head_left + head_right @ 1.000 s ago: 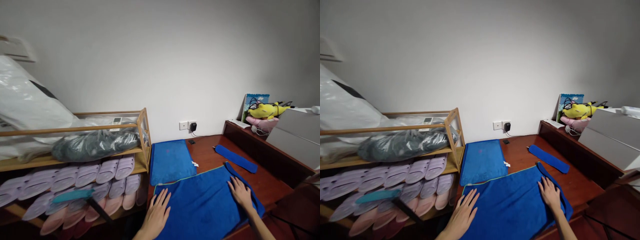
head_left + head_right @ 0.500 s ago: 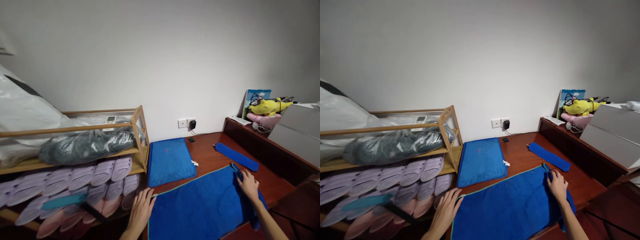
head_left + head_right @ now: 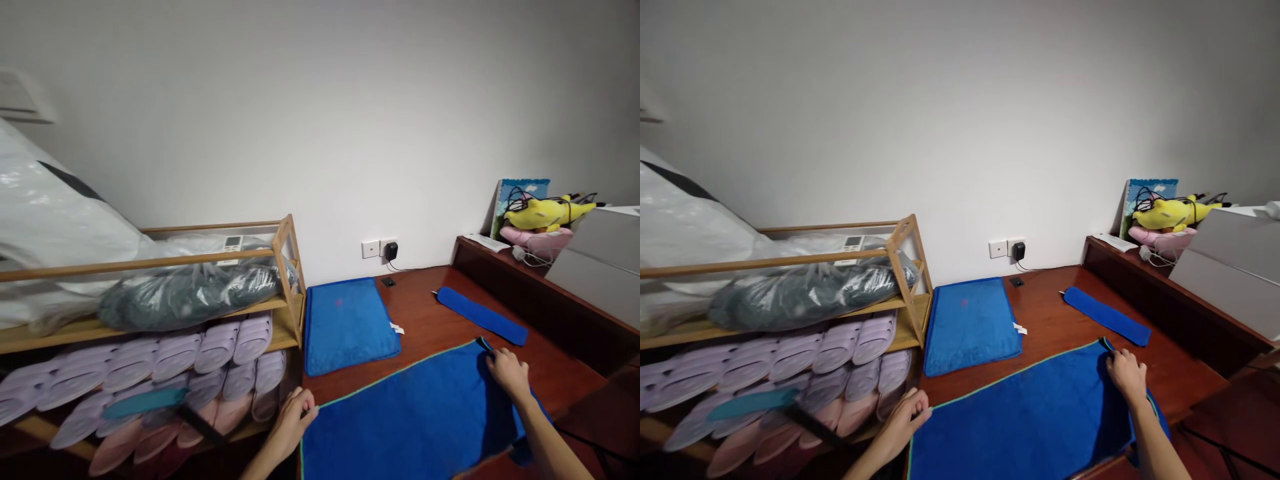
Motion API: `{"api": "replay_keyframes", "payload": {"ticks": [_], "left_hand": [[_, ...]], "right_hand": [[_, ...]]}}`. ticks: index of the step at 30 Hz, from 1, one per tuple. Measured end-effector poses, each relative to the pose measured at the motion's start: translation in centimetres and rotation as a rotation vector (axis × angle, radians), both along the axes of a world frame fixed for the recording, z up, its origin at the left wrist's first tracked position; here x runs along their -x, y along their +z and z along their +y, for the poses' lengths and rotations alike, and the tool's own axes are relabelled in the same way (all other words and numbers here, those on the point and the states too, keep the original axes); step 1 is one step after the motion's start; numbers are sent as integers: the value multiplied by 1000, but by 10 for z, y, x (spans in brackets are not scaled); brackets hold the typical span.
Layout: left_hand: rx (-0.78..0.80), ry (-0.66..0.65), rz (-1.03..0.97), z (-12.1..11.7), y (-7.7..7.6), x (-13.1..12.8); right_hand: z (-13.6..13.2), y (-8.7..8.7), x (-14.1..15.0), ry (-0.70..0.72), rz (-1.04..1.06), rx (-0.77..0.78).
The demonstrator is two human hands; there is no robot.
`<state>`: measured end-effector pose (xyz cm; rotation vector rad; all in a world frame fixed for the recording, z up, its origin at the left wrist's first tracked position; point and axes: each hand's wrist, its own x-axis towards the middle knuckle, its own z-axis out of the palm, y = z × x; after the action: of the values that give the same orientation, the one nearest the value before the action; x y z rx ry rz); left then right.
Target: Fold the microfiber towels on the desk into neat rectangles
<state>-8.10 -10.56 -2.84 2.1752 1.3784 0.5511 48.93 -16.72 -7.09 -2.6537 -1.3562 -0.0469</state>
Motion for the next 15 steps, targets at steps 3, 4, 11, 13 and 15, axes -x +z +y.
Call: {"api": "replay_keyframes", "payload": {"ticks": [3, 4, 11, 13, 15], "left_hand": [[88, -31, -133, 3, 1, 7], [107, -34, -150, 3, 2, 7], [5, 34, -25, 3, 13, 8], [-104, 31, 48, 5, 14, 11], [-252, 8, 142, 9, 17, 14]], "right_hand": [[-3, 1, -3, 17, -1, 2], [-4, 0, -3, 16, 0, -3], [0, -11, -3, -3, 51, -35], [5, -9, -7, -43, 75, -53], [11, -3, -13, -81, 105, -76]]}}
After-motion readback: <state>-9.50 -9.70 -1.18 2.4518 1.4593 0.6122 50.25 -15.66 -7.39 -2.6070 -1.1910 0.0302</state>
